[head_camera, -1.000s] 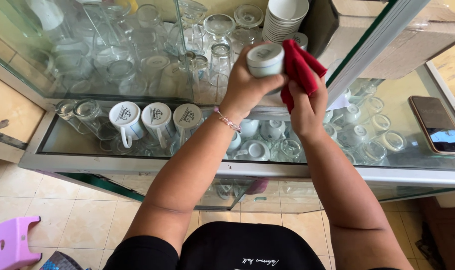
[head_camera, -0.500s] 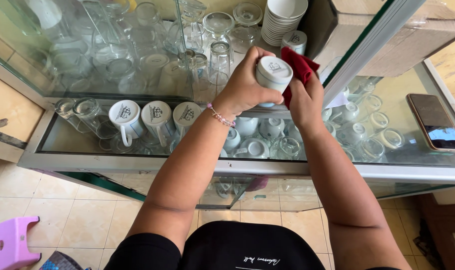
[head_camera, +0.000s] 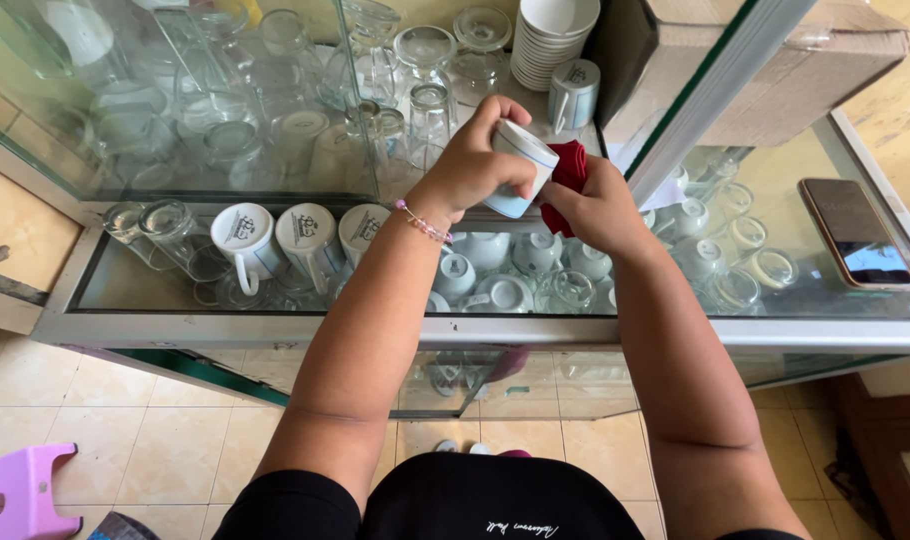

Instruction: Wiping glass and ceramic cups with a cloth and arranging them in a display cabinet.

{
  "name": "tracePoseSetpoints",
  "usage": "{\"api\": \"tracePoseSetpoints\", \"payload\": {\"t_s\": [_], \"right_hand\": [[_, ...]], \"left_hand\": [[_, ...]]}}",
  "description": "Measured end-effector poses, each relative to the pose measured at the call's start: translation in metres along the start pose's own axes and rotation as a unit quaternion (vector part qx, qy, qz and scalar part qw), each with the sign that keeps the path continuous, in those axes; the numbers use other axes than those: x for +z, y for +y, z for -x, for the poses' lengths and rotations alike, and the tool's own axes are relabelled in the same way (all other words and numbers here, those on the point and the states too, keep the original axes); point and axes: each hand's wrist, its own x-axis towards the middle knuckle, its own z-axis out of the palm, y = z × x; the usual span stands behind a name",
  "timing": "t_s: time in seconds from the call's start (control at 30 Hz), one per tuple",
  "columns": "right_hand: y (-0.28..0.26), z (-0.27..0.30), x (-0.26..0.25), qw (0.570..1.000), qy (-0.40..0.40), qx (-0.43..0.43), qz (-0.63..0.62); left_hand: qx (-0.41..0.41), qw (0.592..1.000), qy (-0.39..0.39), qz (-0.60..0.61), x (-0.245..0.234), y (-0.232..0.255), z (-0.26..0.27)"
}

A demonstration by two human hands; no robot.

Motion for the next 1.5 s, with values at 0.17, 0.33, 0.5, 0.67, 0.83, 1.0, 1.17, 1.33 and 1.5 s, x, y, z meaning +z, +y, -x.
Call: {"api": "tracePoseSetpoints", "payload": {"t_s": [0.17,0.33,0.5,0.67,0.83,1.0,1.17,1.33,1.5], "right_hand": [[-0.010,0.029,-0.008,0.999,0.016,0.008,0.040],[-0.001,0.067,-0.027,0.989,0.084,-0.019,0.120],[-0.021,0.111,-0.051,0.964,0.146,-0.038,0.218],[-0.013,0.139,-0.074,0.952,0.192,-0.028,0.235],[0.003,0.154,-0.089,0.943,0.241,0.025,0.228],[0.031,0.155,-0.103,0.933,0.284,0.052,0.216],[0.052,0.146,-0.104,0.927,0.317,0.071,0.186],[0.053,0.140,-0.100,0.912,0.348,0.089,0.197],[0.057,0.136,-0.100,0.890,0.364,0.075,0.263]], "left_hand": [[-0.008,0.996,-0.083,0.024,0.009,0.011,0.010],[0.007,0.983,-0.182,0.008,0.035,0.003,0.010],[0.201,0.938,-0.186,-0.214,0.067,-0.008,0.014],[0.202,0.908,-0.155,-0.334,0.108,0.002,0.020],[0.170,0.884,-0.169,-0.402,0.152,-0.009,0.012],[0.151,0.872,-0.216,-0.412,0.178,-0.030,-0.017],[0.147,0.849,-0.235,-0.449,0.190,-0.043,-0.038],[0.138,0.845,-0.235,-0.460,0.196,-0.056,-0.050],[0.189,0.837,-0.219,-0.465,0.195,-0.066,-0.056]]}}
